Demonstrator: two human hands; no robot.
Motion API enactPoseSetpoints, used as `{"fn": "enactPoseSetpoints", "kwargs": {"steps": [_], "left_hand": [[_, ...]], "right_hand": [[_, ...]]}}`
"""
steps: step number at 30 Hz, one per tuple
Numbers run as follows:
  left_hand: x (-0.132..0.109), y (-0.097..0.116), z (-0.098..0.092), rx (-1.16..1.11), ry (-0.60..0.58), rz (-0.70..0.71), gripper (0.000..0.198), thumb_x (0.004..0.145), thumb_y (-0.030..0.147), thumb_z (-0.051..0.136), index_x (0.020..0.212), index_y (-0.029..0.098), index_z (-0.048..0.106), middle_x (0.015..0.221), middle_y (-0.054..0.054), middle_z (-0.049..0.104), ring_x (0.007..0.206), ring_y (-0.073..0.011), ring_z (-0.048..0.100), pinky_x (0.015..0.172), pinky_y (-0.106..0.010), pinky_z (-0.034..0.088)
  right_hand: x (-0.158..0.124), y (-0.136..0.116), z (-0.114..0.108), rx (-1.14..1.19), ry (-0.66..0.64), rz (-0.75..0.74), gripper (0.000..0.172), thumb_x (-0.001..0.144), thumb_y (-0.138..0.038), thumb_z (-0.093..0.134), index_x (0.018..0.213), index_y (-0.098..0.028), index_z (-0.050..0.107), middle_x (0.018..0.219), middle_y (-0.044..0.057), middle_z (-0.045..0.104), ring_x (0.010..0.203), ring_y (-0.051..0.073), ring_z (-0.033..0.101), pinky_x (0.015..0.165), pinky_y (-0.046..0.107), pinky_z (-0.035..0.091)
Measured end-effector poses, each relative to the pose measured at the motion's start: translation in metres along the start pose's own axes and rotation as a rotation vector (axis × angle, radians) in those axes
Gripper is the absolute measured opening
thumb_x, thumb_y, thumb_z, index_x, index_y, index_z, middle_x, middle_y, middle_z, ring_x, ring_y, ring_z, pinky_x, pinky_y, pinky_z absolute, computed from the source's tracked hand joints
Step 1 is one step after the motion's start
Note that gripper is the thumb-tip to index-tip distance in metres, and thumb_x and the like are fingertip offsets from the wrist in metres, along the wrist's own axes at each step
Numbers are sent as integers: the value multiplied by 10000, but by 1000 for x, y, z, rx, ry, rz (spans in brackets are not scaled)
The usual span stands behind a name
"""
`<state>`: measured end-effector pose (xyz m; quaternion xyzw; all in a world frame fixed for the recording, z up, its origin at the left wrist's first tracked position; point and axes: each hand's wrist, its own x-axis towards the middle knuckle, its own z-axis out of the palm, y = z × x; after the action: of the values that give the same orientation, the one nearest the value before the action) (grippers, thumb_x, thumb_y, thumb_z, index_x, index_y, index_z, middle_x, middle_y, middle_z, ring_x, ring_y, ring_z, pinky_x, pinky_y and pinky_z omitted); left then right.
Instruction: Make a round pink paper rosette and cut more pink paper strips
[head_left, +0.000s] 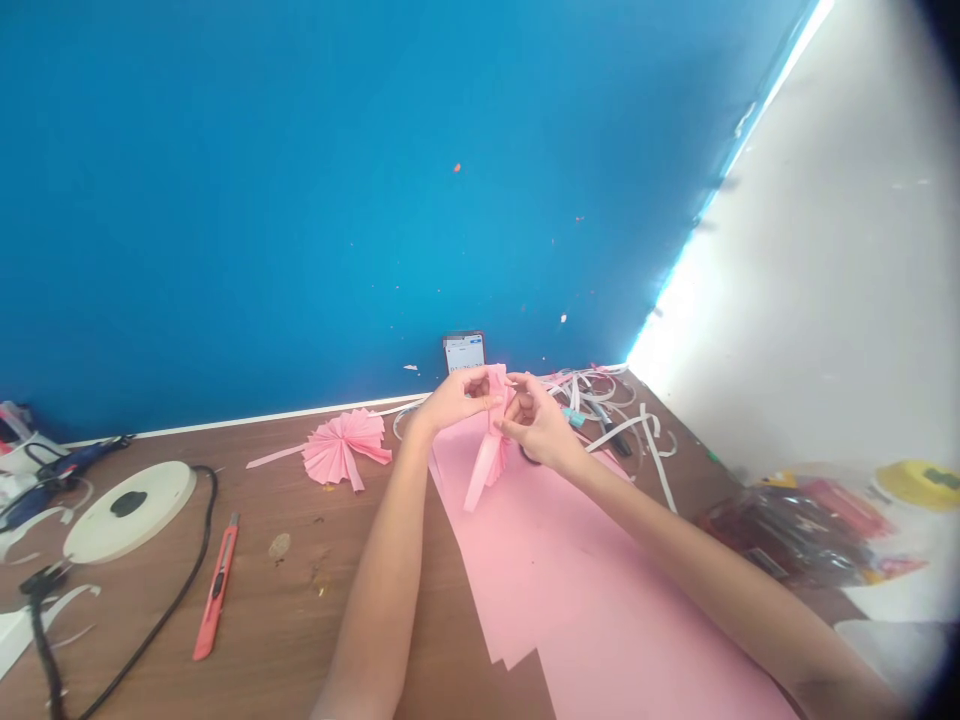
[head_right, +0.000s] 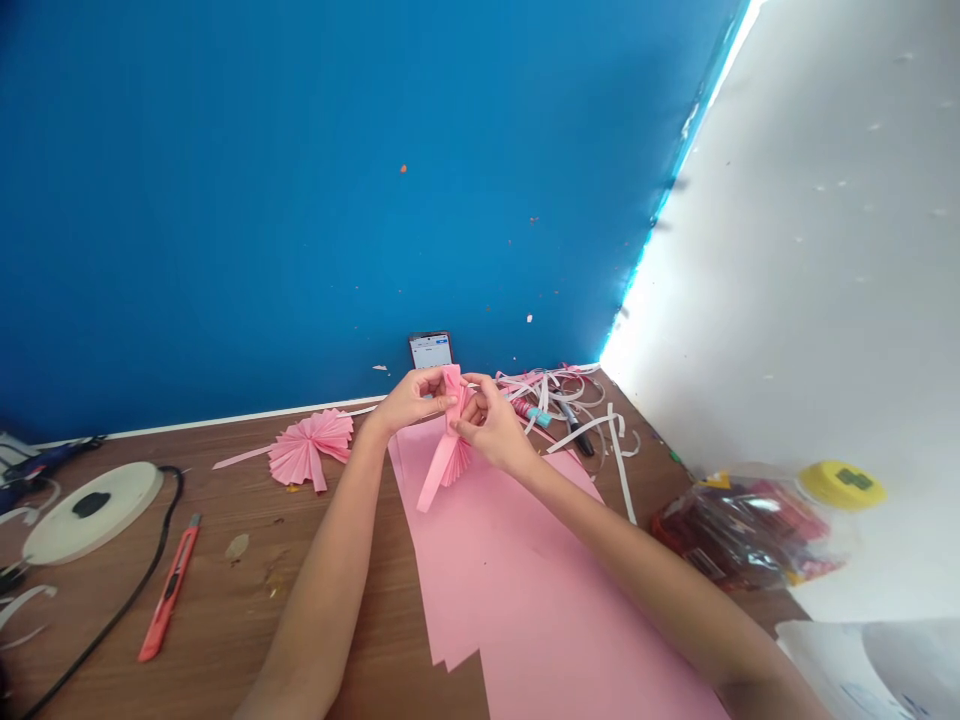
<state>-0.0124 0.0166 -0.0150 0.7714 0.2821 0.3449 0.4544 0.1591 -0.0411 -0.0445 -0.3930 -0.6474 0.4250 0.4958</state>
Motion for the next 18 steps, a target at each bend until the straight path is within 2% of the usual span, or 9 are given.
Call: {"fn": "enactPoseSetpoints", "kwargs": {"steps": [3, 7, 12, 18], "left_hand": [[0, 2, 1, -30, 44, -11, 450, 755, 385, 681, 1122, 135, 606, 966, -68, 637, 819, -143, 558, 769, -265, 432], [-1, 4, 0, -37, 37, -1, 377, 762, 374, 676, 1051, 141, 610, 933, -58, 632, 807, -134, 563, 777, -264, 438], [-1, 5, -1, -20, 23, -9, 387, 734, 387, 700, 1012, 130, 620, 887, -54, 633, 785, -132, 565, 776, -271, 443], [1, 8, 3, -22, 57, -33, 369, 756, 373, 674, 1027, 129, 617, 907, -61, 641, 767, -124, 563, 748, -264, 437]], "right_hand": [[1, 0, -2, 3, -3, 3, 534, 732, -229, 655, 1211, -226, 420, 656, -63, 537, 602, 127, 554, 611, 265, 446], [2, 1, -3, -19, 7, 18, 518, 719, -222, 658, 1188, -205, 438, 664, -58, 542, 606, 127, 555, 622, 271, 451], [2, 3, -3, -85, -29, 15, 480, 704, -181, 638, 1149, -195, 459, 661, -59, 537, 591, 122, 543, 601, 261, 442], [2, -1, -3, -94, -32, -3, 473, 722, -185, 624, 1161, -204, 449, 667, -59, 539, 614, 126, 556, 621, 266, 451]]}}
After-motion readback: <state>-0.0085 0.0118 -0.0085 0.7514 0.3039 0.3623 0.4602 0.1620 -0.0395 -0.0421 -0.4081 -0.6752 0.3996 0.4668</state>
